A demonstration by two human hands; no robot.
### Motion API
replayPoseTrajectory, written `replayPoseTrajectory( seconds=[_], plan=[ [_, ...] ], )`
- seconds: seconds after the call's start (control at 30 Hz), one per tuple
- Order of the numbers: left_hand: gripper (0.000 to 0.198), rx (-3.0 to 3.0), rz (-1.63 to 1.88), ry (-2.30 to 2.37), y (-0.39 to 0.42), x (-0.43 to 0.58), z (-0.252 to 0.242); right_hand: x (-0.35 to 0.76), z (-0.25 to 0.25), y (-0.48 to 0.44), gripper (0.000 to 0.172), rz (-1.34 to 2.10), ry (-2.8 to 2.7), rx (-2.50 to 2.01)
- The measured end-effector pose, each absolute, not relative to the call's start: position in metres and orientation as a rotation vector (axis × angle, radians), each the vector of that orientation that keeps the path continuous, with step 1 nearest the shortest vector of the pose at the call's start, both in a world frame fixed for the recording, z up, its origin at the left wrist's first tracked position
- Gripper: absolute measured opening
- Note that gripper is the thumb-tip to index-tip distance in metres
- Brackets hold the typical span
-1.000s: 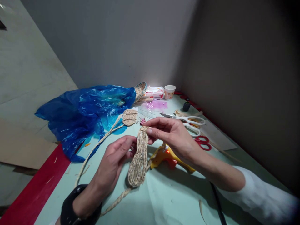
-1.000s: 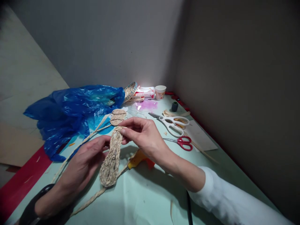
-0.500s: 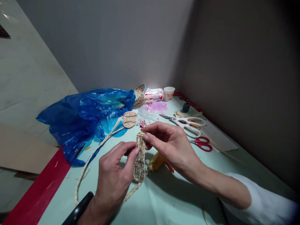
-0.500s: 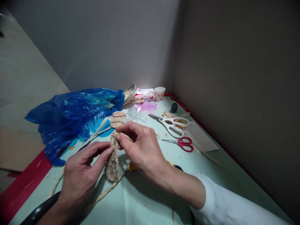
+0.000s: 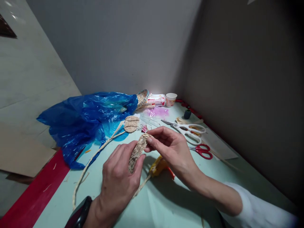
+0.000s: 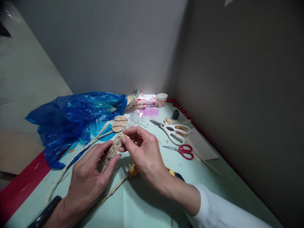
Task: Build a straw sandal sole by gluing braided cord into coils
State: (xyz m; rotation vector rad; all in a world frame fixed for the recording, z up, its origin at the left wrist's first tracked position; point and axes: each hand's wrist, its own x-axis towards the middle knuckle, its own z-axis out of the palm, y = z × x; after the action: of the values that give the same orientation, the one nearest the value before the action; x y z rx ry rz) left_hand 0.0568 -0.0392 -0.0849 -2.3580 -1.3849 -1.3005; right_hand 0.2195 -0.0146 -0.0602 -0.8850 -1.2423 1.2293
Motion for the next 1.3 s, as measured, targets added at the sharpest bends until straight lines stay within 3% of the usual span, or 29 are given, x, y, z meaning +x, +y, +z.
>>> replayPoseTrajectory(
  seconds=[0.13, 0.3, 0.43, 0.5, 1.3],
  plan=[
    [0.022, -2.370, -1.293, -1.322, -0.034, 0.050, -0.085, 0.233, -0.064, -0.010, 0.025, 1.090, -1.503, -0.991],
    [0.024, -2.445, -1.234, -1.257, -0.033, 0.045, -0.080, 0.258, -0.056, -0.004, 0.055, 0.545, -2.149, -0.859],
    [0.022, -2.532, -1.200, -1.193, -0.034, 0.046, -0.078, 0.260, -0.053, -0.007, 0.026, 0.311, -2.436, -0.706],
    [0.022, -2.556, -1.199, -1.176, -0.034, 0.047, -0.078, 0.258, -0.054, -0.008, 0.020, 0.290, -2.469, -0.688],
    [0.026, -2.635, -1.205, -1.123, -0.032, 0.041, -0.078, 0.258, -0.061, -0.011, 0.020, 0.358, -2.463, -0.670]
  ],
)
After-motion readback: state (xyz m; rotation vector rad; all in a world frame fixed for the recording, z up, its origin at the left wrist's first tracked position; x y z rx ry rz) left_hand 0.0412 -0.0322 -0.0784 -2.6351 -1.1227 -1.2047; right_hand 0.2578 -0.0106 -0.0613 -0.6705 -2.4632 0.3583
